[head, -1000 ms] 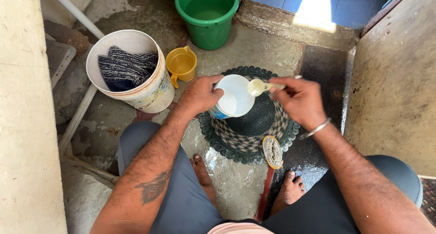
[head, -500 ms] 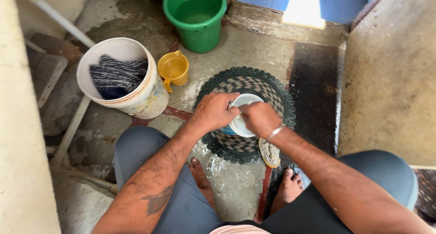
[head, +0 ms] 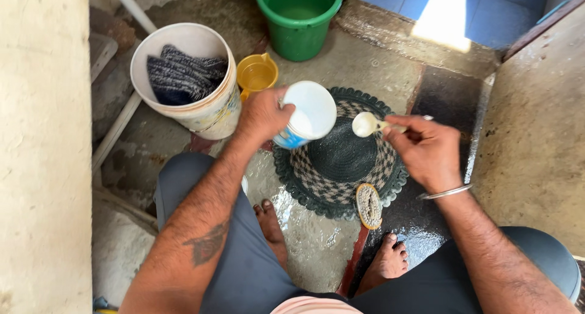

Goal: The person scrubs a circular rug with a brush and soapy water while sitting on the floor.

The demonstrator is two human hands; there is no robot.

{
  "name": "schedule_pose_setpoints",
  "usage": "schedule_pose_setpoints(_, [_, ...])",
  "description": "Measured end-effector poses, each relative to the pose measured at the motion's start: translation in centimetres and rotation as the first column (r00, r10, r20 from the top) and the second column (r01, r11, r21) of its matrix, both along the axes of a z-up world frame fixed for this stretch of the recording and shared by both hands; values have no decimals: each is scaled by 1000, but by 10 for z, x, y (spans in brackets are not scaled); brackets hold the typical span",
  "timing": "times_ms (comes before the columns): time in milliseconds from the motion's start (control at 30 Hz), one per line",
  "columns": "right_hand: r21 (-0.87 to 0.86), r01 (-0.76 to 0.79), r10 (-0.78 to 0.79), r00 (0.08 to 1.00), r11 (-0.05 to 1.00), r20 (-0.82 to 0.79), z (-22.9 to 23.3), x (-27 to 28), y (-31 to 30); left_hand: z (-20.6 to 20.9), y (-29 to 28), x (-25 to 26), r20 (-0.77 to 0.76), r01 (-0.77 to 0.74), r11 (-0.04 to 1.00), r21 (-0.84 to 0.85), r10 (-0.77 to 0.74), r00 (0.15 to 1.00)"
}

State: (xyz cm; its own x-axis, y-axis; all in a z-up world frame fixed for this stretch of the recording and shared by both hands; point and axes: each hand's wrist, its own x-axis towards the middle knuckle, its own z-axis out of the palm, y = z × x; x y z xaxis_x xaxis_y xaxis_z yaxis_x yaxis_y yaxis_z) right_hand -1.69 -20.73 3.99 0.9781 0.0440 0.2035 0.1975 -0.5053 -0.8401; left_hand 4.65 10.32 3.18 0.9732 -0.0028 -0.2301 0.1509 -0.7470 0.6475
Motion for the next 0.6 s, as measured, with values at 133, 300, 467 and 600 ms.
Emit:
schedule_pose_setpoints(133, [-65,-6,2,997,998,-76,-2,5,5,10,17,-4,45,-19,999,32,17,999])
schedule_pose_setpoints(300, [-259,-64,66,998,964,-1,-3,5,10,13,24,-13,-17,-59,998,10,59,998])
schedule_pose_setpoints(467, [36,-67,70,993,997,-95,-4,11,21,15,33,-13,-20,-77,997,0,77,997])
schedule_pose_setpoints(600, [-89,47,-41,997,995,66,2,7,38,-6,23,-21,-38,13,997,-72,-15,999])
